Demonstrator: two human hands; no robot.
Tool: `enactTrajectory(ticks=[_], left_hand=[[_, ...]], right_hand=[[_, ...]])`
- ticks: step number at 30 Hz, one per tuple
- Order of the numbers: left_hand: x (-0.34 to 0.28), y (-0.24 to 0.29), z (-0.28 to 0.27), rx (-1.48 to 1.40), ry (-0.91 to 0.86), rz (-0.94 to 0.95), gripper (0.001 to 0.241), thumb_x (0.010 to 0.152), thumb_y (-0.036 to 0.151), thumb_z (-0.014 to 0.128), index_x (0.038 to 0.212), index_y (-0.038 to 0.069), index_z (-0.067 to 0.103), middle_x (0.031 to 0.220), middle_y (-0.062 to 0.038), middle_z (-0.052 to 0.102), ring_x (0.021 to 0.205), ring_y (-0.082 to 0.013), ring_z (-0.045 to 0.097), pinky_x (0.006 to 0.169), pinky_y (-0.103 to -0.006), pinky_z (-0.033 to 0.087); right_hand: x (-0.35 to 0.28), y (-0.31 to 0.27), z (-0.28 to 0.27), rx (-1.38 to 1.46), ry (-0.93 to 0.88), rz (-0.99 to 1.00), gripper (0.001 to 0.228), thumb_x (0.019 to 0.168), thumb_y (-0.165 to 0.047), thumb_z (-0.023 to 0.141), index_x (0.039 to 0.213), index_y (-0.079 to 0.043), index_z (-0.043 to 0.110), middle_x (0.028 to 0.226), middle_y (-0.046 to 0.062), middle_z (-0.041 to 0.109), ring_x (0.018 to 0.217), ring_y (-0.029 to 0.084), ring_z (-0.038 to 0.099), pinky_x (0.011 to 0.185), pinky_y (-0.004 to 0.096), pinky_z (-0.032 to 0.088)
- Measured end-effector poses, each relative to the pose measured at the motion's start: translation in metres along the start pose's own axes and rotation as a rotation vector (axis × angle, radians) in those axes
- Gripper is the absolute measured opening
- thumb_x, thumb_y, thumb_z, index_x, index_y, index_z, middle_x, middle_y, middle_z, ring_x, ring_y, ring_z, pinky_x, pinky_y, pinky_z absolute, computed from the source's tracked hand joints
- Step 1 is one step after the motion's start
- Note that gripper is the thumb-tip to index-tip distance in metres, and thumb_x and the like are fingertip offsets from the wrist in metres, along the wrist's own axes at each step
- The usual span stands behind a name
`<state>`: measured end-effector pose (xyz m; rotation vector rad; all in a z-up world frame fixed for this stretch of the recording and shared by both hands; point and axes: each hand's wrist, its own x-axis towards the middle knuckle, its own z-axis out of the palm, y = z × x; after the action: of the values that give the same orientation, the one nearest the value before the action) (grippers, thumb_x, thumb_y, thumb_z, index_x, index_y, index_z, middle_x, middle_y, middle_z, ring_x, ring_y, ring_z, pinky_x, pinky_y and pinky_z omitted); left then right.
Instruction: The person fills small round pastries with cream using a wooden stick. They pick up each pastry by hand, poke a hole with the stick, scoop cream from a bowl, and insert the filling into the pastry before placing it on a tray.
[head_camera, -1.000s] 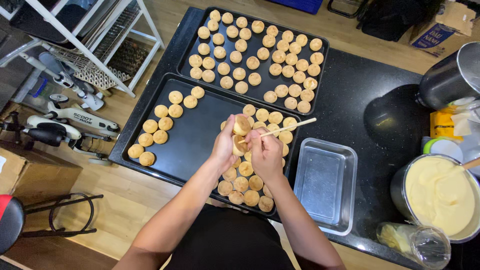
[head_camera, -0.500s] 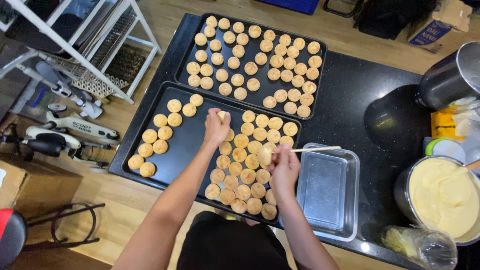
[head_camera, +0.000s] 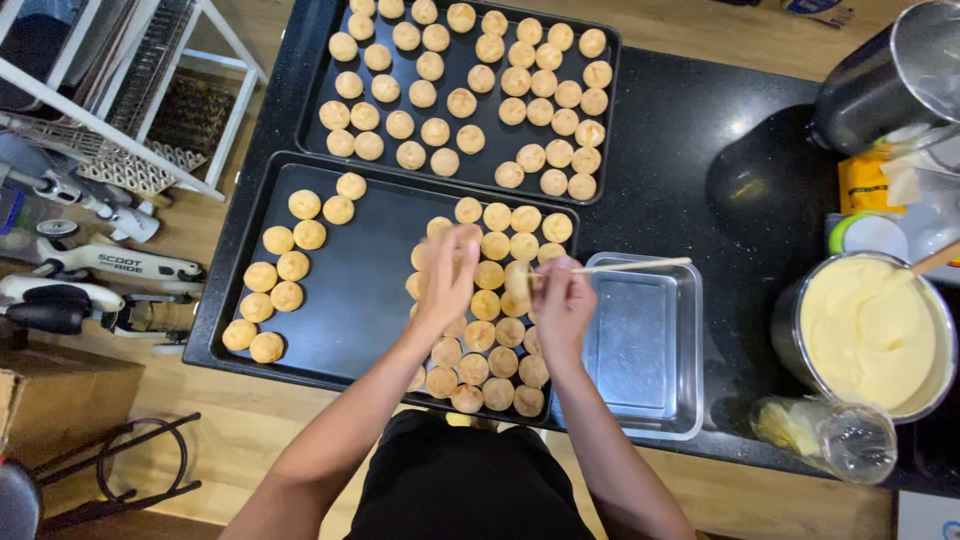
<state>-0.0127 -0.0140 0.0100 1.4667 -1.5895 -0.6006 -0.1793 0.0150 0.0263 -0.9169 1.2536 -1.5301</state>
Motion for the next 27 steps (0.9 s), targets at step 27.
enactTrajectory(ticks=[27], left_hand=[[0.002,0.019,-0.010,-0.245,-0.284,-0.174,0.043,0.107,0.033,0.037,0.090,0.001,0.060,0.064,-0.016,0.059,0.061,-0.0283,0.062,0.062,-0.0388,0.047]], right_hand=[[0.015,0.033,0.033,-0.004,-0.217,0.191,0.040,0.113,-0.031,0.048,0.088,-0.004,0.060,0.065,0.001,0.050,0.051,0.007,0.042,0.046,0.024,0.035]])
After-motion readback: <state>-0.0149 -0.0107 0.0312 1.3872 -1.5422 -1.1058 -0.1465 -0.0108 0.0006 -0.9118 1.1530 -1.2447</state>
